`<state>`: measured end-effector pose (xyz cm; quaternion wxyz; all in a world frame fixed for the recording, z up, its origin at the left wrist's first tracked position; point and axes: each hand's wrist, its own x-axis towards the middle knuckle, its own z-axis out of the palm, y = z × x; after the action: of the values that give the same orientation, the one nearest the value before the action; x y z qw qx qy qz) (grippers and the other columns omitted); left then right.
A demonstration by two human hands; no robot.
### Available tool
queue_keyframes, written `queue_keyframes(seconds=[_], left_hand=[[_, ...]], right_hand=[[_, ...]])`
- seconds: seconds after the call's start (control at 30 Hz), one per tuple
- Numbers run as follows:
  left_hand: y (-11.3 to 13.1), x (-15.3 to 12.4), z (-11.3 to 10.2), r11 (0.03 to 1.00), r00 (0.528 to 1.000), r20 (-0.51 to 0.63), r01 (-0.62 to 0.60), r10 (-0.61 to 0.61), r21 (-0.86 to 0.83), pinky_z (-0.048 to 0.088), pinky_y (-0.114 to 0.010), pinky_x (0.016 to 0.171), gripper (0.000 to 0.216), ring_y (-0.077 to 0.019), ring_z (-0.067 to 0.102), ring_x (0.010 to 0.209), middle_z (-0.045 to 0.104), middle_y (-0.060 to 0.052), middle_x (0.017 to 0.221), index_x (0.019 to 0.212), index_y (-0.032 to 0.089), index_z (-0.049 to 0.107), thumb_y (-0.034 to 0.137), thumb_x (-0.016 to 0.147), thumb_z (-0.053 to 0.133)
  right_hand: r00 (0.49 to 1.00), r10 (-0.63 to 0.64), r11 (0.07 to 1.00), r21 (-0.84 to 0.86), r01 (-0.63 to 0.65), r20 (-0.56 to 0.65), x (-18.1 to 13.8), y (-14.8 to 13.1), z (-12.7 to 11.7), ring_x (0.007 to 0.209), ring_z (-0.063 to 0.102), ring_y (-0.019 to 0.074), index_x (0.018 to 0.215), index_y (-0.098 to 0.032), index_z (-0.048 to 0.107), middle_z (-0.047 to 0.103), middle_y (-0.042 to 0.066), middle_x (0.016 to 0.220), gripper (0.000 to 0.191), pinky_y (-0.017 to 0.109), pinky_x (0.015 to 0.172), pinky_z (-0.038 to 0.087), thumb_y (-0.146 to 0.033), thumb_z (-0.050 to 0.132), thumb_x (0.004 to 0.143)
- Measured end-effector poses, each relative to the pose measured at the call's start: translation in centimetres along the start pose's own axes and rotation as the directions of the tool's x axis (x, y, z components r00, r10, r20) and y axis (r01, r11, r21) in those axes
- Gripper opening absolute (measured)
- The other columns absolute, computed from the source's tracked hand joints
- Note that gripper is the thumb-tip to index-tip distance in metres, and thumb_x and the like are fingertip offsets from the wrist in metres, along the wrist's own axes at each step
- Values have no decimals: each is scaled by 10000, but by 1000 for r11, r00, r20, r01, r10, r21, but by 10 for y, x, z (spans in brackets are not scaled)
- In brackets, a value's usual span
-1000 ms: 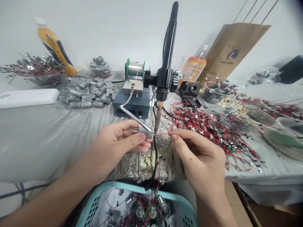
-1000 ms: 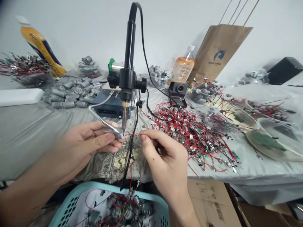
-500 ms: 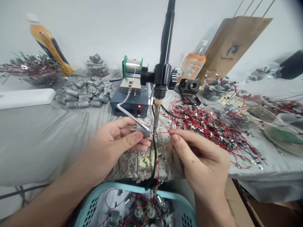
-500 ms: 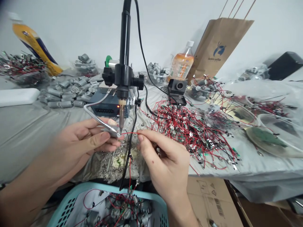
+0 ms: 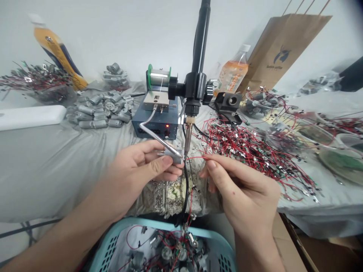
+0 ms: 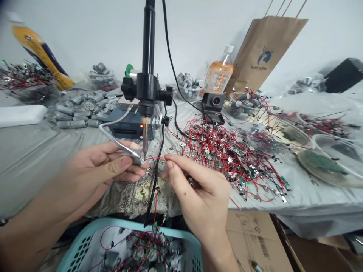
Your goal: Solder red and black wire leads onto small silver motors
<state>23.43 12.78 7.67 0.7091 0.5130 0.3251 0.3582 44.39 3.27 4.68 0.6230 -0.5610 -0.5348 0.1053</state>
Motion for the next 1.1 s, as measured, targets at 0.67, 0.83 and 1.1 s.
queue_keyframes(seconds=[0.67,0.83,1.1], left_hand=[[-1,0,-1,1000,999,30,-11,11,-21,714,-180,826,293,-156,892,873,923,-34,965,1051,186,871,424,963,1018],[-2,0,-1,1000,1000,1,-17,17,4,723,-199,821,327,-174,890,858,928,-56,965,1043,171,869,425,930,1040],[-1,-1,-1,1000,1000,-29,-2,3,27,729,-198,786,387,-192,906,837,938,-84,957,1075,152,859,449,915,1047]], right_hand=[[999,-8,1000,-16,7,-37,-1,-1,1,514,682,105,1134,-312,974,865,-5,812,173,212,488,603,-206,875,1042],[999,-9,1000,-28,8,-41,-2,-1,0,509,678,97,1127,-329,973,863,-21,809,185,200,488,588,-198,879,1037],[998,-17,999,-28,15,-53,-4,2,-1,525,682,86,1150,-355,969,870,-35,829,219,184,482,560,-188,880,1040]])
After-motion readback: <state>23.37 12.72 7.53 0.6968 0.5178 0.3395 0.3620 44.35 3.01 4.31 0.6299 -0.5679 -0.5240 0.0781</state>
